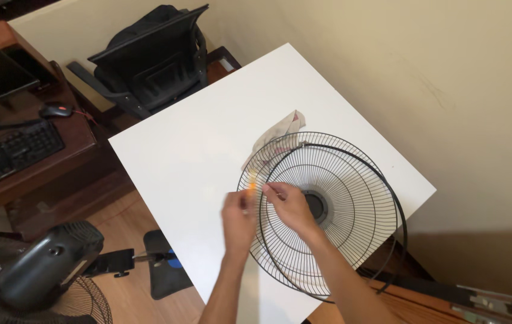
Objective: The person disassembles a black electric fan by removing the front grille and the central hub cap using a screwdriver. They then reassemble the fan by placing the grille back onto the fan head and securing it.
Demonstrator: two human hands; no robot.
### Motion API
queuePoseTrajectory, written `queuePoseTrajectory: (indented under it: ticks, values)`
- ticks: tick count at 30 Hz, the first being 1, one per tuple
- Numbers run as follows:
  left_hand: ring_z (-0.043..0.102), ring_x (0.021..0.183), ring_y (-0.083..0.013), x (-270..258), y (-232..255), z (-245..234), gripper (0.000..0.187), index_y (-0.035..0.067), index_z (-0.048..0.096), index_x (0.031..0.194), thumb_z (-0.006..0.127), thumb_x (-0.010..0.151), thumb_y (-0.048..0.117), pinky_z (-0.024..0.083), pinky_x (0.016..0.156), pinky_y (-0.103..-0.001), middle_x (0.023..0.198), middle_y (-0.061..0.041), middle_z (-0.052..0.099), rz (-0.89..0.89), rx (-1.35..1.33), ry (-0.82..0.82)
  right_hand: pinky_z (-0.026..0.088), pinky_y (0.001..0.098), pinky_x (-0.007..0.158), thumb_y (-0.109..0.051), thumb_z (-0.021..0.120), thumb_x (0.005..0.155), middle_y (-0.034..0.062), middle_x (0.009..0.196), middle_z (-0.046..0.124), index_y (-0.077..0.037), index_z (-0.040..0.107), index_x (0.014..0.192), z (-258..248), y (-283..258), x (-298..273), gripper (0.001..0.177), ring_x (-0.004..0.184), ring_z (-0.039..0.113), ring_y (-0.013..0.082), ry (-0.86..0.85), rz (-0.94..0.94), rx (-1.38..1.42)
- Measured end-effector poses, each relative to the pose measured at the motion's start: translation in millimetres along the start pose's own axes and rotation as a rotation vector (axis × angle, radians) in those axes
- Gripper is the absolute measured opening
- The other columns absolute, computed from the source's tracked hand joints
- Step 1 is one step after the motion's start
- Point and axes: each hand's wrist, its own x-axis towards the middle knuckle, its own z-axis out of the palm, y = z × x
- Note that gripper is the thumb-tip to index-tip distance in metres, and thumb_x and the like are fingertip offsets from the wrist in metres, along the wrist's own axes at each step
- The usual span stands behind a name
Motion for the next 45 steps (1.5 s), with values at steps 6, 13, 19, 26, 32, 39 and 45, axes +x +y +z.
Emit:
queuePoseTrajectory:
  ticks: [6,13,19,26,32,39,45]
  values:
    - [0.071,0.083,-0.0266,-17.4,5.5,50.7,0.021,-0.001,0.07,0.104,0.073,0.089,0.014,0.058,0.077,-0.038,0.096,-0.014,0.071,0.061,-0.179,-0.284,0.059,0.0322,0.073,-0.026,0.068,0.096,0.0143,0.09,0.079,0.003,0.075,0.11,-47.6,34.4,-2.5,0.033,0.08,0.074,0.0191,-0.007,0.05,0.003]
    - [0.057,0.11,-0.0315,-25.0,-29.5,94.7,0.055,0.005,0.067,0.124,0.085,0.077,0.028,0.044,0.092,-0.049,0.118,-0.013,0.062,0.111,0.365,-0.326,0.058,0.037,0.068,-0.026,0.064,0.096,0.0165,0.087,0.077,-0.01,0.075,0.116,-104.9,34.6,-23.7,0.028,0.071,0.074,0.0245,0.018,0.196,-0.506]
    - [0.046,0.113,-0.029,-28.7,-38.5,117.0,0.064,0.019,0.066,0.132,0.086,0.075,0.041,0.033,0.092,-0.054,0.116,-0.008,0.054,0.039,0.458,-0.352,0.055,0.0442,0.073,-0.021,0.071,0.089,0.0181,0.082,0.066,-0.009,0.08,0.107,-105.4,35.2,-18.6,0.024,0.075,0.067,0.033,0.001,-0.052,-0.765]
    - [0.044,0.111,-0.0271,-29.4,-35.1,120.6,0.062,0.025,0.068,0.131,0.086,0.073,0.04,0.03,0.093,-0.054,0.113,-0.005,0.053,0.005,0.465,-0.298,0.055,0.0437,0.073,-0.021,0.069,0.089,0.015,0.084,0.066,-0.007,0.08,0.106,-101.8,34.5,-5.6,0.024,0.076,0.066,0.0302,-0.029,-0.06,-0.785]
    - [0.043,0.111,-0.0263,-27.7,-30.0,120.6,0.061,0.031,0.07,0.13,0.086,0.073,0.039,0.029,0.093,-0.054,0.113,-0.004,0.053,-0.024,0.495,-0.323,0.055,0.0434,0.071,-0.021,0.069,0.089,0.0153,0.083,0.066,-0.008,0.08,0.106,-101.7,28.1,-5.4,0.024,0.074,0.066,0.0297,-0.043,-0.043,-0.775]
    - [0.042,0.111,-0.0265,-30.3,-31.0,121.3,0.057,0.032,0.071,0.13,0.082,0.076,0.043,0.03,0.091,-0.054,0.113,-0.004,0.052,0.003,0.552,-0.329,0.054,0.0435,0.071,-0.021,0.071,0.086,0.0144,0.082,0.067,-0.008,0.081,0.102,-100.9,33.6,-2.7,0.022,0.074,0.067,0.0304,-0.049,-0.126,-0.764]
    - [0.042,0.112,-0.0261,-28.8,-32.8,122.7,0.056,0.033,0.072,0.128,0.081,0.074,0.045,0.03,0.092,-0.053,0.115,-0.003,0.052,0.002,0.571,-0.332,0.055,0.0433,0.073,-0.021,0.072,0.086,0.0145,0.082,0.067,-0.008,0.081,0.102,-102.0,31.8,-1.9,0.022,0.075,0.067,0.0303,-0.06,-0.122,-0.766]
